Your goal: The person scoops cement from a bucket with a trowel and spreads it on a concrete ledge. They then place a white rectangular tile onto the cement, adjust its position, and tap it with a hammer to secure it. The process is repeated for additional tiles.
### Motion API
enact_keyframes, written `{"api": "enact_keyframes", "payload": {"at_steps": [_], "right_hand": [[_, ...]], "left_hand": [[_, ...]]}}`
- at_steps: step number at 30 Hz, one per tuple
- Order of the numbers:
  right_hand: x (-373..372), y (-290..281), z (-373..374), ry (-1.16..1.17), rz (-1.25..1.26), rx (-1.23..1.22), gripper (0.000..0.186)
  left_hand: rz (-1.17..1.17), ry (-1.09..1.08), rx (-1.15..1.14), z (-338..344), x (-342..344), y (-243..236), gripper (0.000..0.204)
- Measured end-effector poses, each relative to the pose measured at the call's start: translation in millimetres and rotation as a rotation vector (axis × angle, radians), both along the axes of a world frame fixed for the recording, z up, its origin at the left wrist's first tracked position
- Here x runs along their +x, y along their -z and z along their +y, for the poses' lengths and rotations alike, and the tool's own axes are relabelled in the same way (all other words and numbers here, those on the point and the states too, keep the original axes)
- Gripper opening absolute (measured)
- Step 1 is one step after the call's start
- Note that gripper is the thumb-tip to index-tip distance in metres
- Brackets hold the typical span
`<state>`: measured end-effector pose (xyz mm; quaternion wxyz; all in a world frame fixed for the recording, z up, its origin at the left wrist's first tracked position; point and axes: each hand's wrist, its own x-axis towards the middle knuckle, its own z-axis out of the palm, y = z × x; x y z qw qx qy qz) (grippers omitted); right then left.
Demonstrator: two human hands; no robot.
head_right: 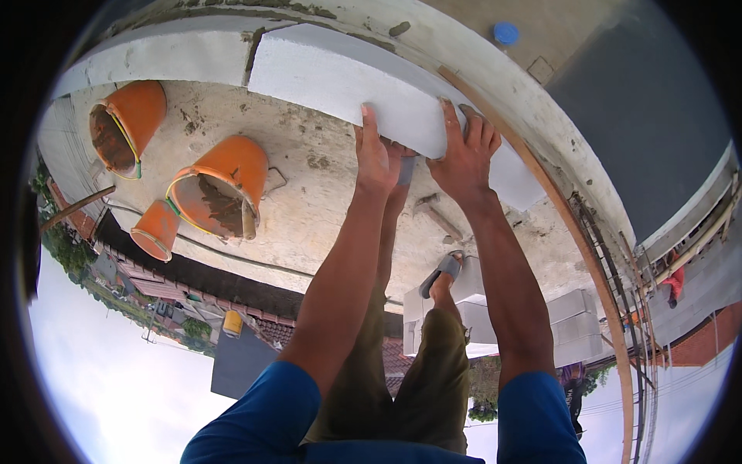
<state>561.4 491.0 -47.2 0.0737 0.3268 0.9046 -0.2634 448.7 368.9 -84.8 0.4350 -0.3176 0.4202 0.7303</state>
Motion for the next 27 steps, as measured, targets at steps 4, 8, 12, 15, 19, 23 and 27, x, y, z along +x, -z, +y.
{"api": "enact_keyframes", "payload": {"at_steps": [4,8,12,15,19,23,27], "right_hand": [[-3.0,0.4,0.0,-0.013,-0.006,-0.003,0.104],[-13.2,-4.8,0.7,0.003,-0.01,-0.015,0.098],[-13.4,-2.3,2.9,0.018,0.044,0.004,0.091],[-14.2,-7.9,1.4,0.041,-0.025,-0.02,0.094],[-16.9,-18.6,2.9,0.063,-0.08,0.003,0.107],[-8.1,-47.9,1.2,0.129,-0.005,0.012,0.093],[58.4,-85.8,-39.1,0.241,0.178,-0.215,0.052]], "left_hand": [[0.086,0.028,-0.083,4.4,2.1,-0.2,0.083],[0.082,0.027,-0.091,2.9,-4.7,4.9,0.083],[0.024,0.105,-0.071,1.2,-10.3,3.9,0.08],[0.021,0.15,-0.216,15.3,-9.1,-4.3,0.077],[0.062,0.237,-0.379,37.2,-6.9,-30.8,0.077],[0.099,0.219,-0.301,48.9,-2.6,-42.2,0.085],[0.058,0.269,-0.237,45.3,-7.3,-52.2,0.092]]}}
